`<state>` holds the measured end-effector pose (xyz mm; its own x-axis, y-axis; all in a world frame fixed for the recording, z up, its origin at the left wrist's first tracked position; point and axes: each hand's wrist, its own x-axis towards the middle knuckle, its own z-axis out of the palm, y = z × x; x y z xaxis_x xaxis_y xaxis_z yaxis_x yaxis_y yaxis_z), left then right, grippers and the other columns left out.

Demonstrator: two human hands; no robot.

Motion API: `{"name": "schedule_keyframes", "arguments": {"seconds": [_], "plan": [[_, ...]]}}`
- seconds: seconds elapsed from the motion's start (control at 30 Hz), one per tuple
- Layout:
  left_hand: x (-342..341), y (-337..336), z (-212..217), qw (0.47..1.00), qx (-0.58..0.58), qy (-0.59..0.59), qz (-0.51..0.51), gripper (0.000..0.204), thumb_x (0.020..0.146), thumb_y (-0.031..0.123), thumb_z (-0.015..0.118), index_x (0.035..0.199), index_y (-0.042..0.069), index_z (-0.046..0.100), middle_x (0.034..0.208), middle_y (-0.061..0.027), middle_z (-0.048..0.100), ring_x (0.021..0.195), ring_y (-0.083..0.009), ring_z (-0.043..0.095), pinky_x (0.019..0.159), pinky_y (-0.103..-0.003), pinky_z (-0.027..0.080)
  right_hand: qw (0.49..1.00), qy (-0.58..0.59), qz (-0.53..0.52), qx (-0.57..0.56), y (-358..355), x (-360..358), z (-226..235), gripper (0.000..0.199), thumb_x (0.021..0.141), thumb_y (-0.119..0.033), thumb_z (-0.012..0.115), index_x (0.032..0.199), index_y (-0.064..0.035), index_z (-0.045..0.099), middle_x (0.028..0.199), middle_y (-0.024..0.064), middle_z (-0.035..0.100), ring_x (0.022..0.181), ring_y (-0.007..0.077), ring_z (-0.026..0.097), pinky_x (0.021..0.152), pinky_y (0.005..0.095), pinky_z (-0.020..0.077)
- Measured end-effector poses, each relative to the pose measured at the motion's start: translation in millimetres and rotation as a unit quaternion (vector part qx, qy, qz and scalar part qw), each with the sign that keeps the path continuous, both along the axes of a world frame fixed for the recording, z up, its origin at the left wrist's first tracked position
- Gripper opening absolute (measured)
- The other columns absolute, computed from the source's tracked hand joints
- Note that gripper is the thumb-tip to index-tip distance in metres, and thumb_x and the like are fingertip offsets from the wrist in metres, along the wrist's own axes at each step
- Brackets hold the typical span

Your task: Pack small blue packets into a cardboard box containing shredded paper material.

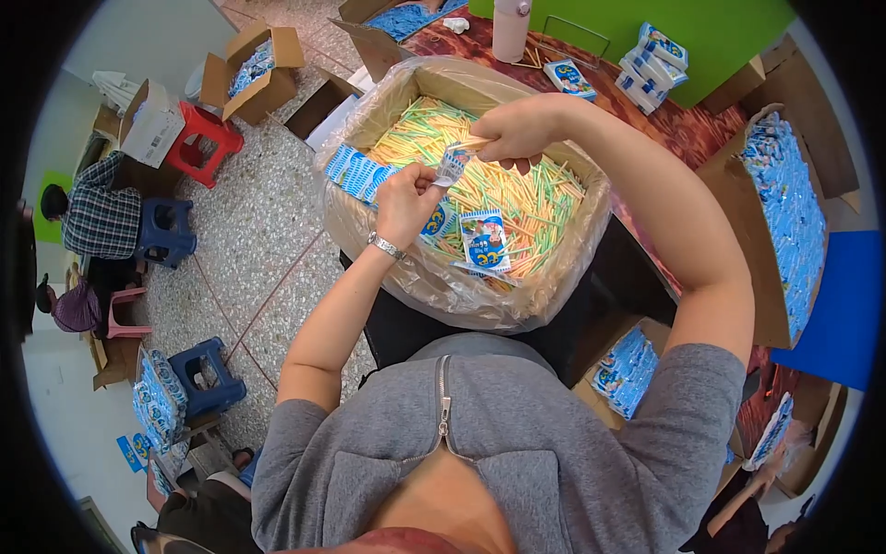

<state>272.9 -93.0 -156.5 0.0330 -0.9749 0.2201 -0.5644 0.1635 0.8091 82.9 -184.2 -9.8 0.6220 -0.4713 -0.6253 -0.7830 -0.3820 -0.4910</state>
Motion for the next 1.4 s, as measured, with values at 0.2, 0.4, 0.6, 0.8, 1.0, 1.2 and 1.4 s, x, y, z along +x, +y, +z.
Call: {"name": "schedule_keyframes", "arguments": {"seconds": [0.2,0.4,0.6,0.8,1.0,1.2,1.4], "plan": [[-1.0,0.6,0.1,0.998,-0.041,-0.043,-0.01,0.016,0.075,0.01,0.075,0.085,0.001,0.067,0.074,-0.0111,0.07,0.066,-0.0198,0.069,0.061,-0.031,0.055,0.974,0.175,0.133,-0.064,-4.8,31.2,-1.7,0.024,0.092,-0.017,0.047,0.086,0.0022,0.058,0.075,0.0137,0.066,0.062,0.0235,0.068,0.057,0.0378,0.0537],[-2.1,3.0,0.9,0.997,-0.056,-0.051,-0.017,0.016,0.074,0.01,0.075,0.084,0.001,0.066,0.074,-0.0124,0.07,0.066,-0.0217,0.07,0.06,-0.032,0.055,0.922,0.291,0.226,-0.118,-4.6,47.9,1.0,0.024,0.089,-0.016,0.049,0.086,0.0005,0.066,0.082,0.0188,0.068,0.073,0.0306,0.069,0.066,0.0423,0.0541],[-5.2,2.8,3.9,0.999,-0.015,0.023,-0.036,0.015,0.078,0.008,0.074,0.088,-0.001,0.067,0.073,-0.0102,0.07,0.065,-0.0164,0.069,0.06,-0.028,0.054,0.901,0.226,0.294,-0.224,-6.8,46.4,2.4,0.024,0.088,-0.017,0.058,0.09,0.0052,0.067,0.081,0.0161,0.069,0.068,0.0245,0.069,0.057,0.0386,0.0545],[-1.8,3.1,-2.2,0.994,-0.013,0.101,-0.049,0.015,0.082,0.004,0.071,0.094,-0.002,0.067,0.079,-0.0094,0.072,0.07,-0.0117,0.069,0.062,-0.025,0.054,0.945,-0.036,0.14,-0.293,-1.7,20.9,17.2,0.035,0.084,-0.016,0.066,0.114,-0.0012,0.057,0.084,0.0184,0.065,0.081,0.0331,0.065,0.071,0.0407,0.0513],[-0.9,1.8,-2.5,0.983,-0.029,0.164,-0.081,0.023,0.084,0.006,0.07,0.106,-0.002,0.067,0.08,-0.0065,0.071,0.071,-0.0075,0.065,0.064,-0.023,0.053,0.941,-0.306,-0.016,-0.145,3.6,-20.3,-16.5,0.039,0.097,-0.018,0.055,0.134,-0.0057,0.051,0.11,0.0047,0.06,0.102,0.0124,0.055,0.084,0.0293,0.0462],[5.3,3.9,-4.9,0.982,-0.045,0.161,-0.092,0.022,0.089,0.007,0.065,0.109,-0.002,0.067,0.08,-0.0038,0.07,0.07,-0.0056,0.061,0.063,-0.022,0.051,0.921,-0.348,-0.142,-0.105,16.4,-19.8,-42.7,0.039,0.099,-0.021,0.052,0.136,-0.0067,0.048,0.109,0.0028,0.061,0.099,0.0082,0.055,0.082,0.025,0.0459],[-0.4,10.7,13.9,0.985,-0.126,0.097,-0.064,0.019,0.089,0.008,0.063,0.106,0.0,0.068,0.083,-0.0109,0.07,0.064,-0.0177,0.066,0.059,-0.029,0.051,0.872,-0.432,-0.179,-0.143,37.3,-2.4,-68.0,0.015,0.092,-0.01,0.062,0.105,-0.0012,0.065,0.077,0.0007,0.065,0.073,0.0064,0.058,0.066,0.0244,0.0475]]}}
